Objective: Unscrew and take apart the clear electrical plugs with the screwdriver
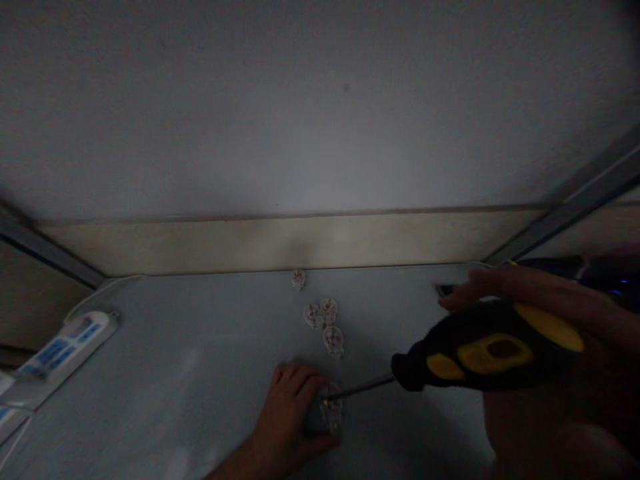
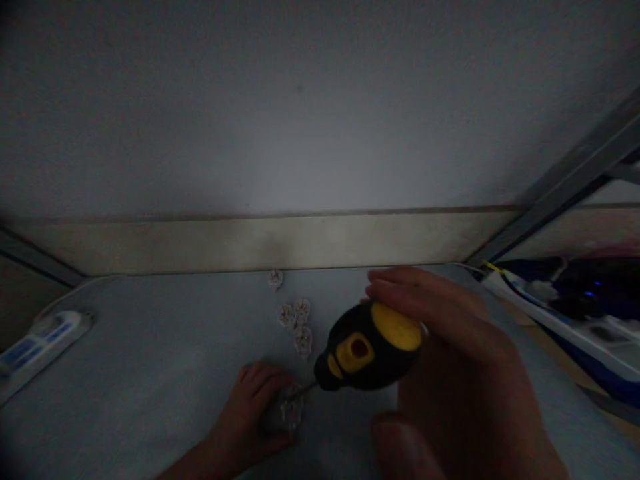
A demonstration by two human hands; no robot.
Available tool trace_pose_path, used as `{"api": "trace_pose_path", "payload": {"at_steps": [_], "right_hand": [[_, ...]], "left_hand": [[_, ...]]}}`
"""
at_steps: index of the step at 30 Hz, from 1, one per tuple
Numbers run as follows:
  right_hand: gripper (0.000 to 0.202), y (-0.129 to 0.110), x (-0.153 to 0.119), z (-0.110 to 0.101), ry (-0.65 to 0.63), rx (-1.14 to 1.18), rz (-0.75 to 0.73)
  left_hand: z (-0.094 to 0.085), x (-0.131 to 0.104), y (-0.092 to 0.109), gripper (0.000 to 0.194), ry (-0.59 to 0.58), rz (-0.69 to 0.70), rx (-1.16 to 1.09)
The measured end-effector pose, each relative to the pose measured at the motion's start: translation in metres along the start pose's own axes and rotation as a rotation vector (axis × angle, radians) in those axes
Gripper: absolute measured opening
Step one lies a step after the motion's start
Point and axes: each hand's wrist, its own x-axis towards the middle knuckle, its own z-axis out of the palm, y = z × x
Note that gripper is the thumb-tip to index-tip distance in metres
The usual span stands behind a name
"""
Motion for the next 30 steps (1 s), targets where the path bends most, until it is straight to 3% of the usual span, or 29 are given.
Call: {"api": "trace_pose_path", "payload": {"at_steps": [7, 19, 25, 30], "right_hand": [[0.039, -0.008, -0.006, 0.011, -0.028, 0.004, 0.021], [0.040, -0.014, -0.004, 0.010, -0.013, 0.017, 0.017], [0.053, -0.025, -0.005, 0.012, -0.004, -0.041, -0.038], [0.035, -0.022, -0.002, 0.018, -0.058, 0.051, -0.016]], "left_hand": [[0.001, 0.000, 0.000, 0.076, -0.008, 0.008, 0.002], [0.001, 0.000, 0.000, 0.077, 0.010, 0.000, -0.008], [0.001, 0.000, -0.001, 0.079, 0.013, 0.011, -0.014], [0.002, -0.001, -0.001, 0.080, 0.015, 0.005, -0.012]]}}
